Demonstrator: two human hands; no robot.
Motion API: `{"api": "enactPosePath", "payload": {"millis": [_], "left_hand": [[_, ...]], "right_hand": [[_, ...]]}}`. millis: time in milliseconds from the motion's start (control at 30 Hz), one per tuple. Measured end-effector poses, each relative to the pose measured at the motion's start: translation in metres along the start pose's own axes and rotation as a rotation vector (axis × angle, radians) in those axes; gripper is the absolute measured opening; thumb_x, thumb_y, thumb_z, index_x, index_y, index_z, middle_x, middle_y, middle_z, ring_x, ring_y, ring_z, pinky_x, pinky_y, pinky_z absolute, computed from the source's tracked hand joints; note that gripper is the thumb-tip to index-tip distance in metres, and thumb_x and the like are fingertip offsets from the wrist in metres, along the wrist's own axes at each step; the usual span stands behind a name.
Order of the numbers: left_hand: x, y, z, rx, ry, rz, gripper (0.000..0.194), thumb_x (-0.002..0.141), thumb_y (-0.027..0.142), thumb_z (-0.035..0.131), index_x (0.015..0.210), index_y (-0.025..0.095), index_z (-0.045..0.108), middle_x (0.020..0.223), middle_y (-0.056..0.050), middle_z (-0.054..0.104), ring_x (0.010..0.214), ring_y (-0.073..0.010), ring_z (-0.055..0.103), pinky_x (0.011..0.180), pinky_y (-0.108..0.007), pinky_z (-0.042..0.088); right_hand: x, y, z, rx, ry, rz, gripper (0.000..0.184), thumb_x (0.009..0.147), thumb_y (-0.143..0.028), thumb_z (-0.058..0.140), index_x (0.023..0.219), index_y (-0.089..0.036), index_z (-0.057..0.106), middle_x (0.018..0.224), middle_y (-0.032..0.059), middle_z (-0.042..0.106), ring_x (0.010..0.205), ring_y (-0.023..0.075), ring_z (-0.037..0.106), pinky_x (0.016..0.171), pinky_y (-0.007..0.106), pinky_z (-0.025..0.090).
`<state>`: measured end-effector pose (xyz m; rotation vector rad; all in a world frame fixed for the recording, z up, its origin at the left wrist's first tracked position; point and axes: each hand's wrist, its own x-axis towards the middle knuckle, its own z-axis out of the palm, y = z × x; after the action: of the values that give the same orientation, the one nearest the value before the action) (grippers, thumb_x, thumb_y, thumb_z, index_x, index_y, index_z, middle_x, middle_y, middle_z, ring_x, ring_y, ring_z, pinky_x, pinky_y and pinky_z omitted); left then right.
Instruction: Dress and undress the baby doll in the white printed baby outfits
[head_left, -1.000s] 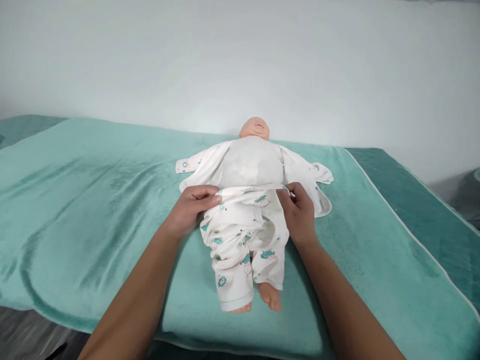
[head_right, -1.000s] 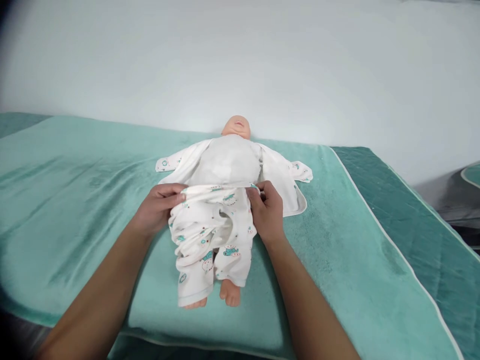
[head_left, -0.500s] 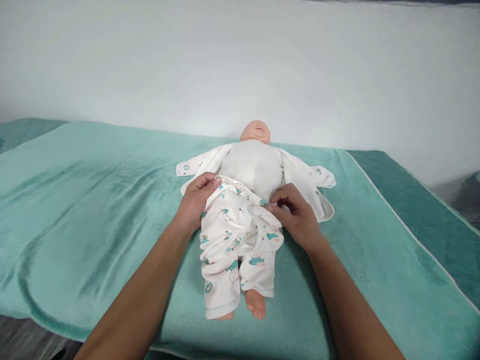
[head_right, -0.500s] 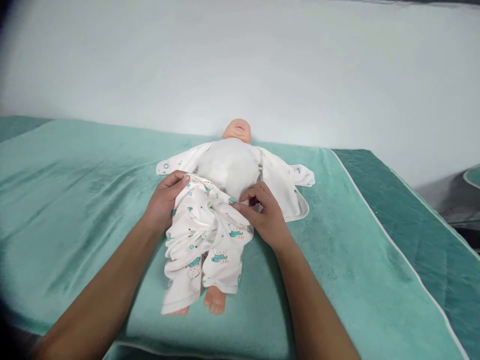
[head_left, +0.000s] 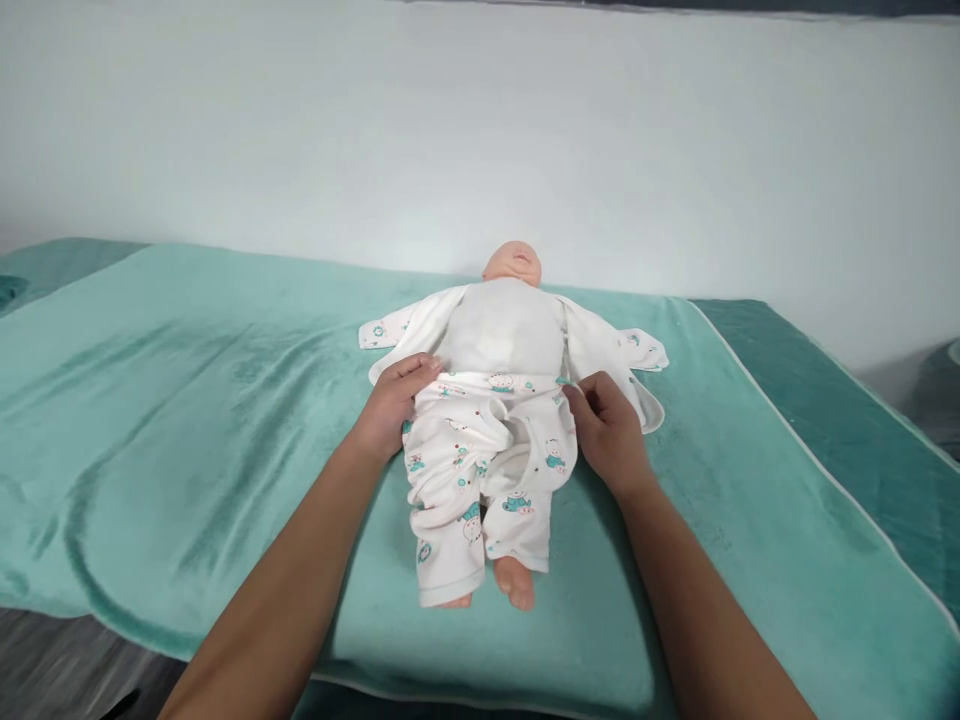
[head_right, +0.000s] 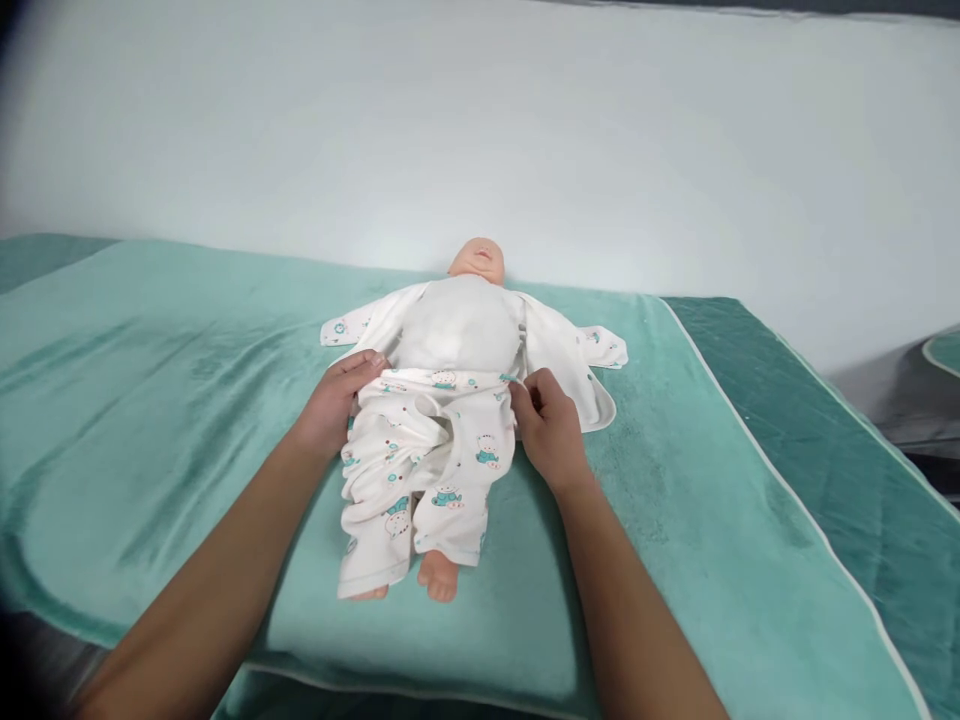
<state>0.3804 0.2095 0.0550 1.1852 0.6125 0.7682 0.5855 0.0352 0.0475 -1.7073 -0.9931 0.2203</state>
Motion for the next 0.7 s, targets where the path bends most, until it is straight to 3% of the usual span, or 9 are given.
{"api": "enactPosePath", "payload": {"millis": [100,200,433,600,700], "left_hand": [[0.002,0.0,0.001,-0.038,0.023,0.033,0.03,0.077,0.044,0.079,0.077,0.016,0.067,0.069,0.001,0.059,0.058,-0.0096,0.05,0.053,-0.022,0.038],[0.004,-0.001,0.0,-0.144,0.045,0.038,0.029,0.073,0.037,0.082,0.092,0.019,0.069,0.07,0.004,0.06,0.058,-0.0094,0.052,0.053,-0.021,0.04],[0.002,0.001,-0.002,-0.313,-0.04,0.015,0.048,0.061,0.012,0.081,0.106,0.021,0.067,0.081,0.003,0.067,0.06,-0.0095,0.059,0.054,-0.02,0.046],[0.002,-0.001,-0.003,-0.241,-0.082,0.066,0.052,0.054,0.007,0.081,0.101,0.022,0.066,0.078,0.006,0.065,0.059,-0.0064,0.056,0.053,-0.017,0.044],[0.004,-0.006,-0.001,-0.118,-0.018,0.128,0.047,0.055,0.012,0.083,0.098,0.022,0.066,0.08,0.005,0.066,0.065,-0.0081,0.058,0.06,-0.018,0.045]], "right_hand": [[0.004,0.0,0.005,-0.001,0.19,0.041,0.029,0.094,-0.039,0.059,0.075,-0.025,0.044,0.063,-0.0065,0.042,0.06,0.0133,0.038,0.057,0.028,0.033],[0.005,-0.001,0.007,0.009,0.232,0.066,0.03,0.093,-0.042,0.06,0.075,-0.024,0.045,0.062,-0.0069,0.042,0.059,0.0129,0.038,0.056,0.028,0.033],[0.005,0.005,0.008,0.203,-0.088,0.074,0.03,0.092,-0.051,0.06,0.083,-0.025,0.047,0.061,-0.0076,0.047,0.056,0.0126,0.041,0.051,0.026,0.032],[0.004,0.007,0.0,0.294,-0.308,0.069,0.019,0.084,-0.036,0.065,0.091,-0.025,0.052,0.077,-0.0046,0.062,0.066,0.0137,0.052,0.06,0.026,0.043],[0.004,0.007,-0.002,0.26,-0.37,0.056,0.018,0.078,-0.029,0.067,0.092,-0.022,0.058,0.085,-0.0023,0.067,0.076,0.0152,0.057,0.066,0.027,0.046]]}}
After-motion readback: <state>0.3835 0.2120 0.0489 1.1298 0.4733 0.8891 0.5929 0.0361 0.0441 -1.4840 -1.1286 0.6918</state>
